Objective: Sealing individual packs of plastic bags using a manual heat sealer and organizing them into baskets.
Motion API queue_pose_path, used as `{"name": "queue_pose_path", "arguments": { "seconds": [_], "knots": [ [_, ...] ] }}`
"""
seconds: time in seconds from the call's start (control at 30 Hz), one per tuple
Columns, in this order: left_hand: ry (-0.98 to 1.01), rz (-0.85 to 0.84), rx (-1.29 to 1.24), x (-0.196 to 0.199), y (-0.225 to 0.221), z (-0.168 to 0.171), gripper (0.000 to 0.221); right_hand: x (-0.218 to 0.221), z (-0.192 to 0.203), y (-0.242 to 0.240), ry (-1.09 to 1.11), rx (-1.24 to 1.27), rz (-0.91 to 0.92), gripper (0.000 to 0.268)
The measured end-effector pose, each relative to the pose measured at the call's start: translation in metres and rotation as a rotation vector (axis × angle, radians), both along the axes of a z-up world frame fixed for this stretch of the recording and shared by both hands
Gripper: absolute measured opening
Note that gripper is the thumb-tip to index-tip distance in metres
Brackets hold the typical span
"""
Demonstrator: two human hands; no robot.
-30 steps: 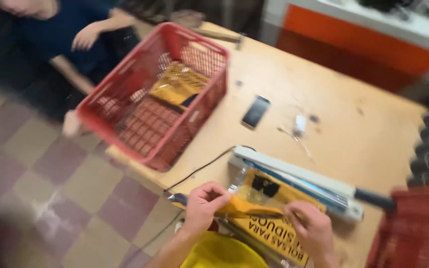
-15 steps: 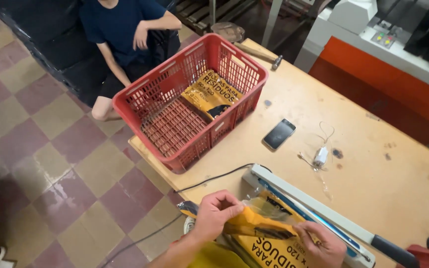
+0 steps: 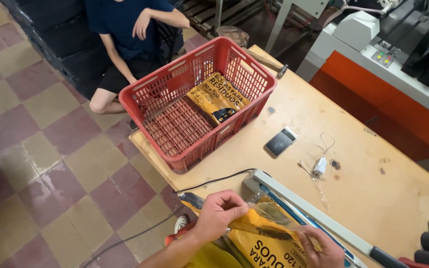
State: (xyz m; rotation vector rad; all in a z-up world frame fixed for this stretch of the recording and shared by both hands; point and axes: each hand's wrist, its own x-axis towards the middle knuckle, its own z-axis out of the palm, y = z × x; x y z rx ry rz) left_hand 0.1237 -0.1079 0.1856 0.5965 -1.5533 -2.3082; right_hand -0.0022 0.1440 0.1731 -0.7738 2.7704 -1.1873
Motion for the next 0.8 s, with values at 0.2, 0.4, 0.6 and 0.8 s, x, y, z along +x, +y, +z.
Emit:
{"name": "queue_pose_path", "arguments": {
  "seconds": [0.2, 0.4, 0.6, 0.8],
  "knots": [
    [0.010, 0.040, -0.050, 0.007, -0.004, 0.007, 0.006, 0.001, 0.047, -0.029, 0.118, -0.052, 0.274, 0.034],
    [0.041, -0.133, -0.168, 0.009, -0.030, 0.033, 0.003, 0.012, 0.087, -0.099, -0.355, 0.573, 0.298, 0.066],
    [0.313, -0.278, -0.335, -0.001, -0.092, 0.049, 0.006, 0.032, 0.053, -0.141, -0.400, 0.320, 0.239, 0.018],
    [0.211, -0.099, -0.779, -0.003, -0.198, 0.036, 0.040, 0.022, 0.084, -0.166, -0.187, 0.234, -0.045, 0.039]
  ]
}}
